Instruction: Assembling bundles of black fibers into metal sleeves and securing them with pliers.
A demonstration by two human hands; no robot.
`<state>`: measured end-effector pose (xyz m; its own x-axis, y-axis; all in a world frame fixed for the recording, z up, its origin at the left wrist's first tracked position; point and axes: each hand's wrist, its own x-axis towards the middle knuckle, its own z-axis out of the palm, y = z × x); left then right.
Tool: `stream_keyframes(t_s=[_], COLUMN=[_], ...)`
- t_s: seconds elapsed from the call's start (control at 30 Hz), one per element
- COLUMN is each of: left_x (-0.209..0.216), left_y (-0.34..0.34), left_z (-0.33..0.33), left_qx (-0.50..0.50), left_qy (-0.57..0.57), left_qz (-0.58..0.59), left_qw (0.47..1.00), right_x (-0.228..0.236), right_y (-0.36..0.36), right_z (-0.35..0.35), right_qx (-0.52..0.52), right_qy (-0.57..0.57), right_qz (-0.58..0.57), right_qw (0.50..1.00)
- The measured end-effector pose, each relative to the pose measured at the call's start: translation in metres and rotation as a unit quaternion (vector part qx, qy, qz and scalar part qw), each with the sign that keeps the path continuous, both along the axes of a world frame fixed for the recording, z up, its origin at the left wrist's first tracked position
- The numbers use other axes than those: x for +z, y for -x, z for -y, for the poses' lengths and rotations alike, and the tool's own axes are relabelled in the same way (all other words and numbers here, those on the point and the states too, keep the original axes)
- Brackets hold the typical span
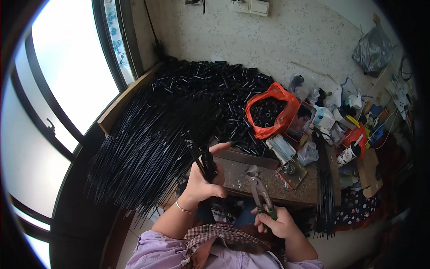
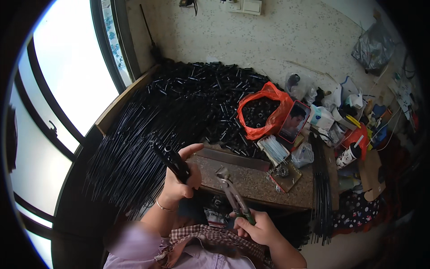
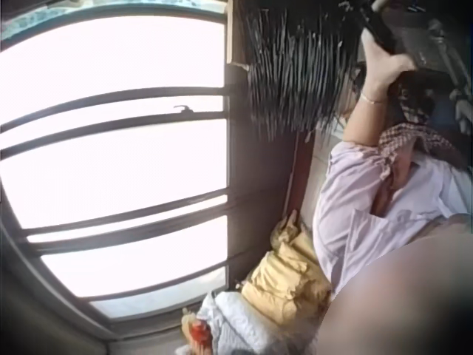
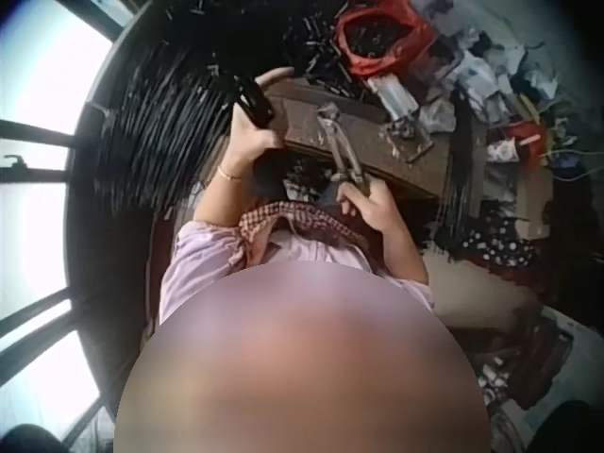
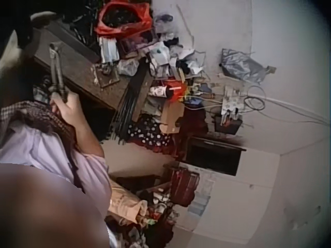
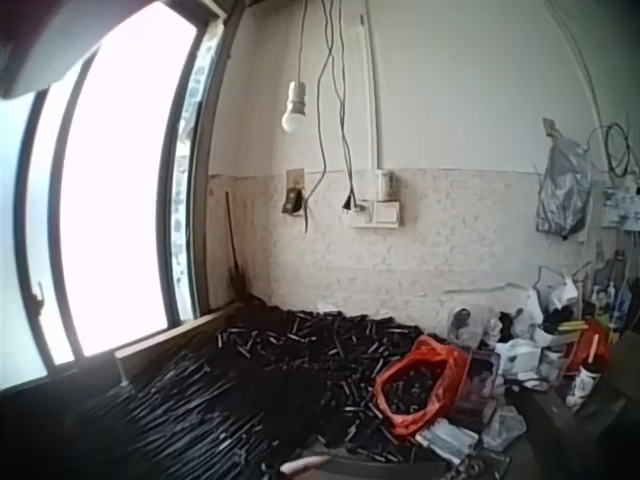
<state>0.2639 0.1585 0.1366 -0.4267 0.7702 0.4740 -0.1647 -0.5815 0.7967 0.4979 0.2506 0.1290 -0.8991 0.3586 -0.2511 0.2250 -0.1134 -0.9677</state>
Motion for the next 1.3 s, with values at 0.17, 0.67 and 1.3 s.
stream_keyframes(t_s=[0.17, 0.67, 1.3], left_x=[0.008, -0.002, 0.017], left_y=[-0.011, -0.018, -0.039], left_z=[0.002, 0.004, 0.013], left_qx=[0.032, 0.075, 0.108], left_qy=[0.142, 0.155, 0.105], left_qz=[-0.104, -0.136, 0.012], left_qw=[0.984, 0.976, 0.988], right_x=[-0.013, 0.039, 0.006], right_y=[0.008, 0.005, 0.02], right_z=[0.012, -0.001, 0.038], right_qx=[0.082, 0.127, 0.006], right_qy=[-0.035, -0.215, -0.301], right_qz=[0.05, 0.183, -0.031], right_qw=[0.995, 0.951, 0.953])
